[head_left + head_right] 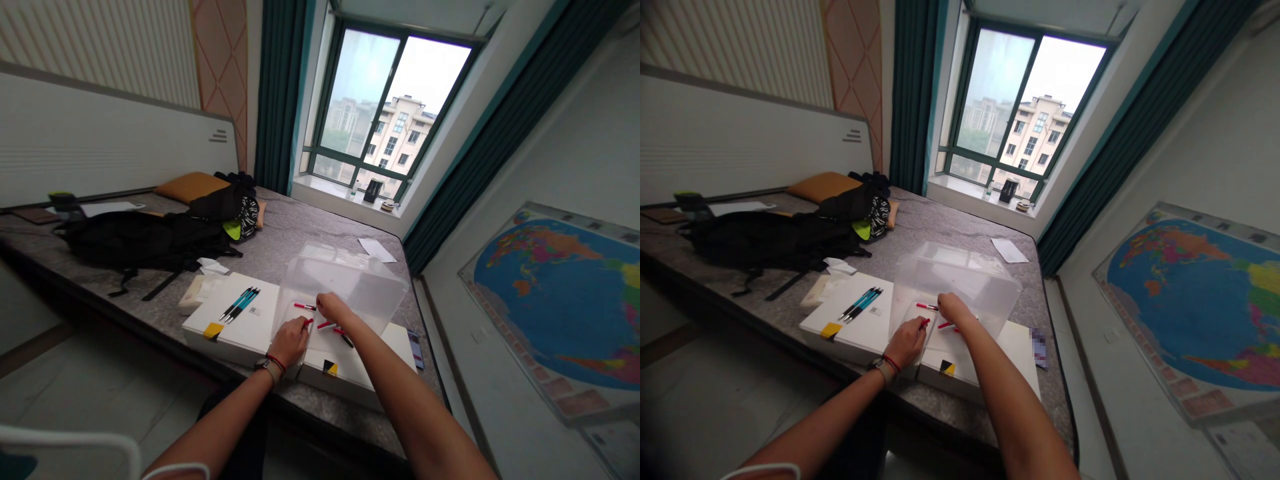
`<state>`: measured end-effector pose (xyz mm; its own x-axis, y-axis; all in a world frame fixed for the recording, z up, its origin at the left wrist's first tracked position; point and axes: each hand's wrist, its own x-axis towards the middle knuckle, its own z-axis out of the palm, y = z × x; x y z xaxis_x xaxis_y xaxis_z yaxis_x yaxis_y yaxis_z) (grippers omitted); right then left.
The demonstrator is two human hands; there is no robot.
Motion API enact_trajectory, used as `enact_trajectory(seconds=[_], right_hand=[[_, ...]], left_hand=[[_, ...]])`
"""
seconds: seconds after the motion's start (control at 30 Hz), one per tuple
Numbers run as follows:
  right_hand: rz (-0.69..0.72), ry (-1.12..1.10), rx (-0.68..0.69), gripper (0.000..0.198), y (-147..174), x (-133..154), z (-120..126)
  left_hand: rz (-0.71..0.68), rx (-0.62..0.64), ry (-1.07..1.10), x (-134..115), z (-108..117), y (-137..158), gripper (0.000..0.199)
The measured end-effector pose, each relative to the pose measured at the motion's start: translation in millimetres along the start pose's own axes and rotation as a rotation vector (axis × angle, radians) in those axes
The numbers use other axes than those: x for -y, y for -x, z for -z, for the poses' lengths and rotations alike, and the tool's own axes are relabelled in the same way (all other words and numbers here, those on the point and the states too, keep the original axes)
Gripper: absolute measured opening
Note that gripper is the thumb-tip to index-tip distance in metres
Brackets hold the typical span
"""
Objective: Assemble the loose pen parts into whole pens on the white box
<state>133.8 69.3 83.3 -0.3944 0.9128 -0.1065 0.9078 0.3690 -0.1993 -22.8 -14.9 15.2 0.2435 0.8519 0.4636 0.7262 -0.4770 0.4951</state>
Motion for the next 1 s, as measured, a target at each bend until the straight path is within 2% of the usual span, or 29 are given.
enact_trajectory(seconds=[0.03,0.1,0.17,0.23,0.3,0.53,0.77,0.87,0.93,1.0], right_hand=[[-0.026,-0.195,-0.078,0.016,6.2,-0.7,-1.4],[-0.111,-0.729,-0.215,0.018,20.4,0.4,-9.1],[-0.148,-1.182,-0.274,0.027,35.1,4.7,-21.2],[-0.138,-1.460,-0.311,0.033,47.3,10.5,-33.5],[-0.126,-1.603,-0.323,0.034,55.1,16.2,-42.6],[-0.130,-1.719,-0.339,0.032,59.6,24.0,-50.9],[-0.103,-1.521,-0.311,0.038,62.8,13.7,-47.7],[-0.178,-1.502,-0.383,0.035,62.1,2.0,-43.2],[-0.271,-1.501,-0.473,0.029,59.8,-7.4,-40.3],[-0.363,-1.429,-0.505,0.021,55.8,-17.0,-37.2]], left_hand=[[0.014,0.000,0.000,0.9,-0.7,-0.6,0.018],[0.038,0.015,-0.014,2.5,-1.9,-2.0,0.021],[0.045,0.043,-0.043,3.3,-3.0,-3.2,0.024],[0.039,0.072,-0.079,3.0,-3.7,-3.9,0.027],[0.033,0.089,-0.113,1.9,-4.2,-4.1,0.029],[0.006,0.121,-0.188,0.8,-6.7,-3.6,0.031],[0.009,0.113,-0.178,2.2,-8.3,-3.8,0.030],[0.029,0.099,-0.146,2.7,-8.7,-4.0,0.029],[0.049,0.075,-0.117,3.2,-9.2,-3.6,0.029],[0.076,0.042,-0.101,3.2,-9.6,-2.7,0.028]])
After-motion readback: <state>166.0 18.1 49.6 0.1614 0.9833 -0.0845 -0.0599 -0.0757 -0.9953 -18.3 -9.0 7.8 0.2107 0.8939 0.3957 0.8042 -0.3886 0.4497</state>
